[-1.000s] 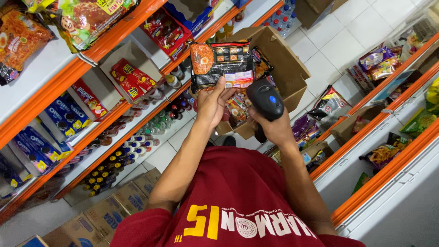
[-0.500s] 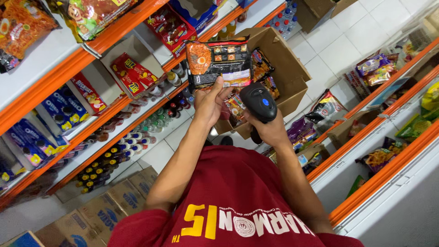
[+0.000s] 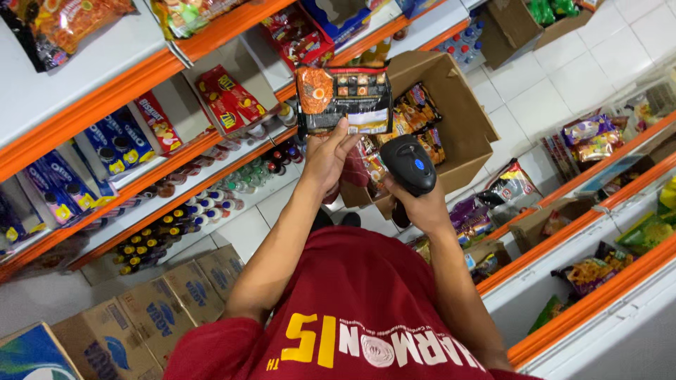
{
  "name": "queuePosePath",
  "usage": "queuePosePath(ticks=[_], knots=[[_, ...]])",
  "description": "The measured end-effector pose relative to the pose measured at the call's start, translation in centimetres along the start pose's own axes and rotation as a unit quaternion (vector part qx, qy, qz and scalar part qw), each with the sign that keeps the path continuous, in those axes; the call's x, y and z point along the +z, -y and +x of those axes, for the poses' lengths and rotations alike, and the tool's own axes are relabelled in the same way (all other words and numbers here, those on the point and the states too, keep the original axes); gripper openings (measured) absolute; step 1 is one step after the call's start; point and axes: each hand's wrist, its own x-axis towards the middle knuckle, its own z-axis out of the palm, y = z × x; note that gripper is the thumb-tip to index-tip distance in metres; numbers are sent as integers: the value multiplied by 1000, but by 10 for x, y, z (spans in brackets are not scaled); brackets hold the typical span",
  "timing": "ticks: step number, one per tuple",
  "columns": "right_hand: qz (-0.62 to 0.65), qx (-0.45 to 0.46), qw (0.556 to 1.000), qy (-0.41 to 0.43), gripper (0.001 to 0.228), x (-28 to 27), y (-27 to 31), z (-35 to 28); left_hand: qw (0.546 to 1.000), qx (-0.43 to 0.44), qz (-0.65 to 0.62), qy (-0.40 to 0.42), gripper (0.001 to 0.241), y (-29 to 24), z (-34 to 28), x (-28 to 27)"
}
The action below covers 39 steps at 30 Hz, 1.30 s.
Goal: The person restocks store shelves by picking up instant noodle packages from a cardboard box, scanning their barcodes with a handheld barcode scanner, and placing them onto the shelf.
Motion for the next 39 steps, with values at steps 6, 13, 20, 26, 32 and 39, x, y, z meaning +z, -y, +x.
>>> queuePosePath(ticks=[6,13,20,26,32,39], knots=[[59,10,998,-8,24,15,8,14,986,75,137,-58,29,-7,-19,-14],[114,-87,990,-7,41,55,13,43,746,447,487,-74,63,-71,-65,12],[327,-105,929,135,63,154,59,60,493,512,668,-221,53,-137,-110,-2],[331,-37,934,127,66,248,92,90,387,514,730,-230,64,-212,-127,-26],[328,-113,926,149,61,295,114,126,552,461,679,-146,80,-292,-133,-49],[124,-214,963,104,38,305,116,131,490,440,734,-166,64,-312,-96,-75]])
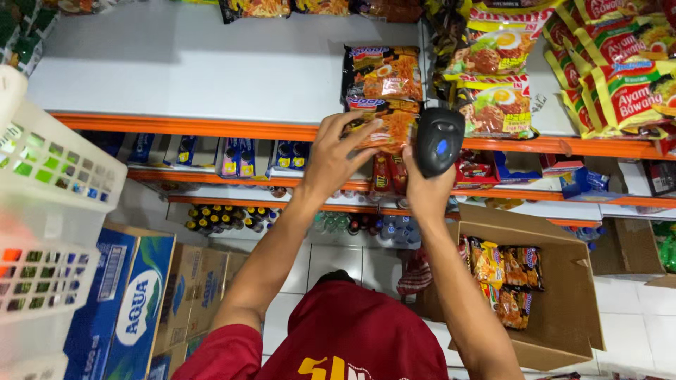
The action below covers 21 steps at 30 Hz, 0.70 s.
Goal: The person restocks store shelves by picking up instant noodle packages from a cardboard box, scanning their barcodes with a handheld barcode scanner, and placing them onto the shelf.
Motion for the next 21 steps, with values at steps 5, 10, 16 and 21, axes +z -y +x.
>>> queuePosePath(ticks=[5,10,16,21], knots=[[-147,-157,976,-42,52,26,39,-6,999,0,36,10,60,5,26,5],[-256,-192,944,79,30,41,58,8,997,-48,18,62,64,17,43,-7],[-279,-134,947,80,31,50,52,22,989,-65,-120,61,53,48,50,-11],[-278,-129,949,68,31,55,39,33,994,-92,-40,31,50,54,55,1]])
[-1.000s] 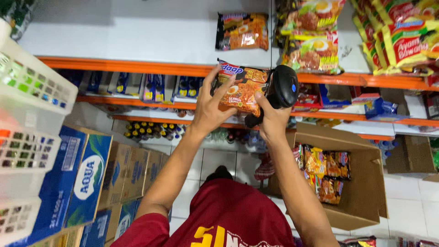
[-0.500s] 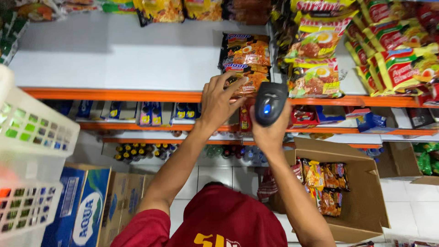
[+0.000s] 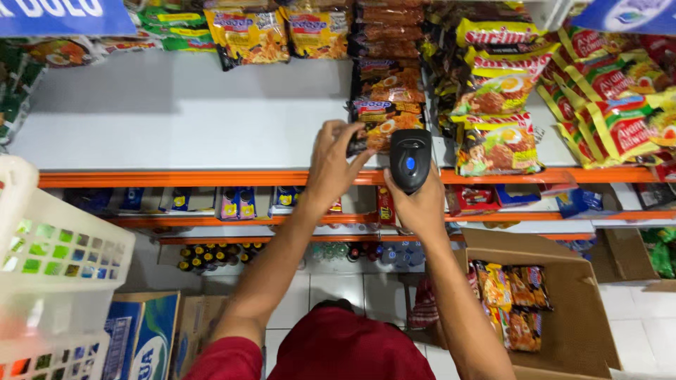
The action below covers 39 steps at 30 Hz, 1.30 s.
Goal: The person restocks store shelves by picking up instant noodle packages from a cardboard box, scanning their barcodes with a handheld barcode scanner, and placing them onto the shelf.
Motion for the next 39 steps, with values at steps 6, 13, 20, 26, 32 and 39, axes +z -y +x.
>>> queuePosePath(ticks=[6,13,20,26,32,39], knots=[[19,-12,1000,-3,31,4,-5,5,1000,10,3,-21,42,-5,0,4],[15,31,999,-14,25,-22,-43,-72,977,85,-64,-183,2,-20,-44,26],[174,288,931,-141,27,-73,-102,-211,928,77,-350,102,9,-68,-157,170],[-11,430,870,-243,37,-159,-174,-292,862,8,-340,375,14,-123,-206,282],[45,508,773,-379,27,-212,-248,-359,821,51,-293,487,26,-161,-228,421],[191,567,669,-441,35,-248,-281,-377,814,61,-166,554,42,-170,-260,578]])
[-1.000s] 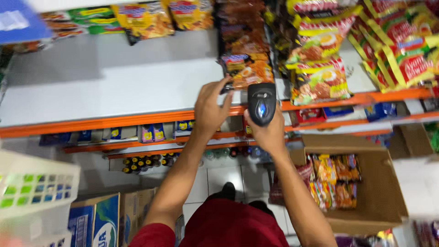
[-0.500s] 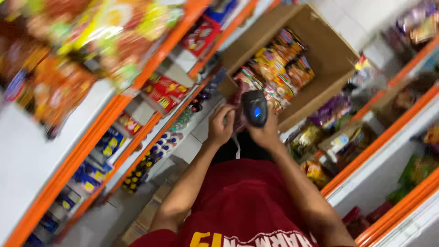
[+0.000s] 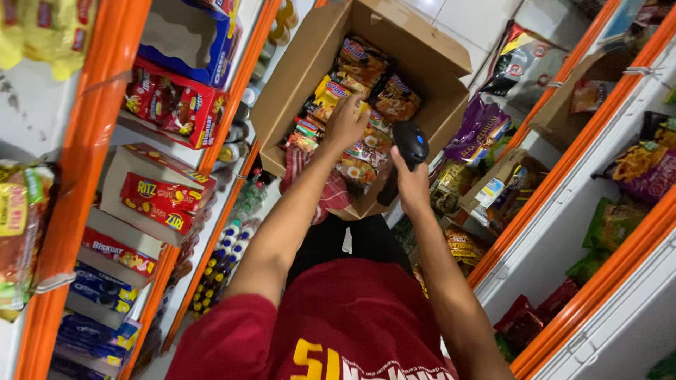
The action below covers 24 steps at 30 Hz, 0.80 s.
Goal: The person restocks store shelves by picking up instant noodle packages from a cardboard box, scanning their barcodes with a handheld barcode scanner, and placing them onto the shelf.
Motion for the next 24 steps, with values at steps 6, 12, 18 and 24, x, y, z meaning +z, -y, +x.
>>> queuePosePath(ticks=[6,12,18,24], knots=[[-14,67,998,-9,35,-1,6,24,994,63,85,2,62,13,64,26],[-39,46,998,23,32,-9,-3,33,960,26,252,118,63,26,121,44],[41,74,994,75,34,-8,7,35,937,-16,318,144,68,34,123,57],[15,64,994,87,31,-8,-3,42,942,-24,322,91,35,36,115,52]])
